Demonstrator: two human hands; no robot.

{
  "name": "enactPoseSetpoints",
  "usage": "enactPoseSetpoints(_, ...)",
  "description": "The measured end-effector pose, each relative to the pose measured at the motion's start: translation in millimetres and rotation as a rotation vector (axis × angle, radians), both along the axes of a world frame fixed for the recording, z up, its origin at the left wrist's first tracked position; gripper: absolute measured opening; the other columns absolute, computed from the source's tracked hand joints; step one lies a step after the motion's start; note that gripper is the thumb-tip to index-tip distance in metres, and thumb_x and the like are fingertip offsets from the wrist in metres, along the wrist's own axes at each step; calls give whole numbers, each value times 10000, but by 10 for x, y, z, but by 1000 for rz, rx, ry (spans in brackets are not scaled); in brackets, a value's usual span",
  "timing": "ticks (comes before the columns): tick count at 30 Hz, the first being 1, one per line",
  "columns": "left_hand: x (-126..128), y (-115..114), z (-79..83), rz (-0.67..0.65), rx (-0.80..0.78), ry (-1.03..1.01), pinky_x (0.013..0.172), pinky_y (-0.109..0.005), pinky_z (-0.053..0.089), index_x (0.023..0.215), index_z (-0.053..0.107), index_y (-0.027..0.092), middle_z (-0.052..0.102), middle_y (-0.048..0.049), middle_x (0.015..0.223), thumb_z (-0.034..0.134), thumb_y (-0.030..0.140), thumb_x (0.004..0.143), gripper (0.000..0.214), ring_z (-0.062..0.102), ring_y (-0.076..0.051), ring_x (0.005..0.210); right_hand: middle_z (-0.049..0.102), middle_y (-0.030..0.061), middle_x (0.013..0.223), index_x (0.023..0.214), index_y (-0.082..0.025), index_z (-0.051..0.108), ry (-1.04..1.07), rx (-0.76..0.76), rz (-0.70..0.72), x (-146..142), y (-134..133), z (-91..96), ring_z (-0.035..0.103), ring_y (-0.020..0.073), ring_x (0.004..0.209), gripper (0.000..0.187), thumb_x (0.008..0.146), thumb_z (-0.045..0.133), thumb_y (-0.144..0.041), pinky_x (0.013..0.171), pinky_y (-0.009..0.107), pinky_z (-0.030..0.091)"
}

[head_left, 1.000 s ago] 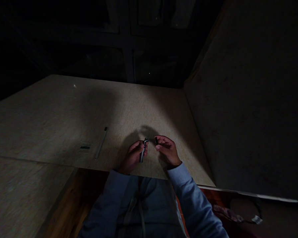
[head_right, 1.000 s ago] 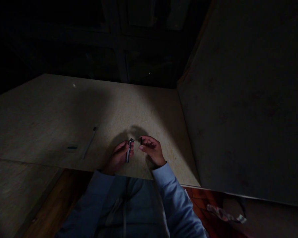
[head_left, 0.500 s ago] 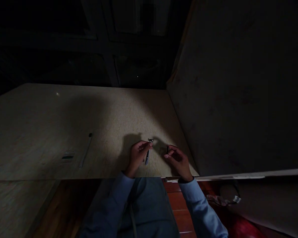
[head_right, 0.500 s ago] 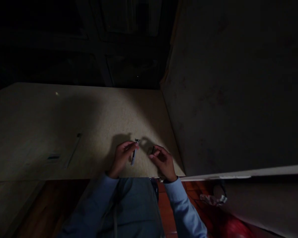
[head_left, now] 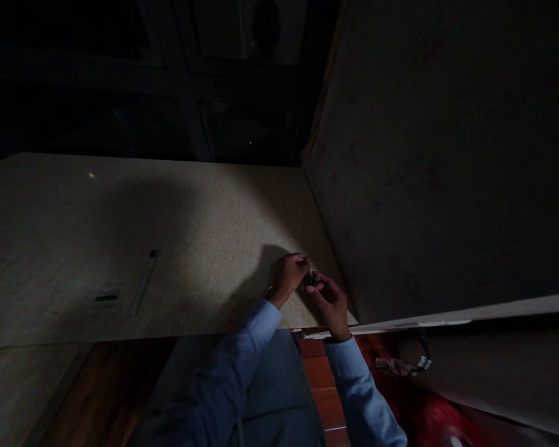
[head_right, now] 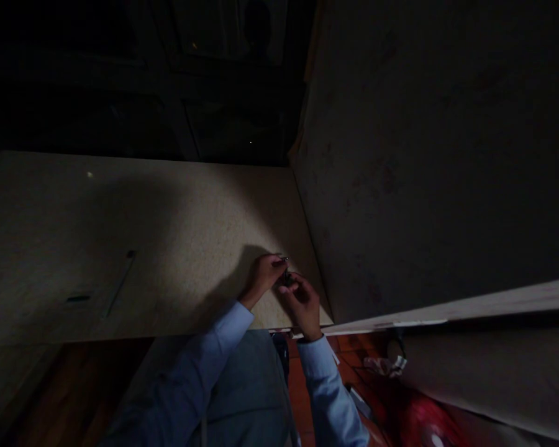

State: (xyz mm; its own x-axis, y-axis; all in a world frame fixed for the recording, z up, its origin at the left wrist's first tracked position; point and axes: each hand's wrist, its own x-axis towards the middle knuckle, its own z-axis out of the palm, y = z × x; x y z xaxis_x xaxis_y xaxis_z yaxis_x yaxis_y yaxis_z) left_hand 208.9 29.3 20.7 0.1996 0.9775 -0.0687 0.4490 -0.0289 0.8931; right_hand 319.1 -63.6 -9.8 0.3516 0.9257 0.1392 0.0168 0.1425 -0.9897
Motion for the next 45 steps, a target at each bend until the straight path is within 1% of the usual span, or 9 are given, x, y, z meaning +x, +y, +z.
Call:
enactPoseSetpoints(6,-14,26,51,-28,70,159,609,-254,325,833,744,132,719,-76,835,638,314,885,218,621,-142,719,570,-4,692,1068,-145,678,59,9,-22,36,19,1,548,134,678,463,714,827,-403,716,305,468)
enactPoseSetpoints(13,-36,53,-18,-29,111,255,608,-268,332,798,731,146,718,-97,822,620,348,891,248,629,-163,707,572,2,708,1052,-141,685,49,-23,-42,46,36,36,541,140,690,481,684,836,-410,717,316,469)
enactPoseSetpoints(21,-112,-1,-66,36,153,242,703,-283,407,966,705,154,732,-100,968,645,352,883,223,684,-212,878,572,1,714,1073,-133,676,32,-55,-35,39,47,-5,540,140,682,526,672,840,-432,699,314,463)
enactPoseSetpoints(25,-204,-19,-55,47,175,209,700,-282,416,1043,690,154,727,-101,955,610,433,928,312,675,-202,852,581,4,707,1077,-125,669,7,-50,-37,37,52,17,551,145,694,542,664,838,-432,699,306,464)
enactPoseSetpoints(28,-389,-78,-89,64,172,100,670,-258,421,1060,681,161,716,-82,910,587,433,941,312,656,-172,797,567,-9,685,1085,-117,662,-6,-31,-68,9,33,53,557,140,677,566,650,841,-433,721,309,472)
enactPoseSetpoints(31,-681,-204,-145,98,109,-148,593,-225,419,1007,670,157,695,-66,891,598,407,902,280,617,-131,676,573,-4,688,1100,-112,661,-57,-16,-62,-96,-16,121,563,142,660,569,667,836,-438,693,300,469)
enactPoseSetpoints(35,-1146,-415,-127,252,-9,-456,460,-226,381,983,640,129,642,-47,789,610,476,801,394,508,-107,509,571,-7,669,1097,-138,686,-143,77,6,-416,-81,254,556,137,638,484,702,833,-376,668,290,464)
enactPoseSetpoints(40,-1691,-612,157,433,15,-611,423,-209,337,929,634,116,615,-30,720,685,440,709,395,474,-87,486,516,-35,591,1099,-180,701,152,125,202,-991,-55,335,493,106,526,446,706,833,-344,534,242,401)
enactPoseSetpoints(45,-2069,-893,506,385,213,-601,446,-189,372,977,693,110,624,-36,724,717,428,793,368,478,-78,515,409,-61,504,1072,-192,709,488,148,405,-1488,-20,367,342,70,437,491,699,848,-479,492,225,328)
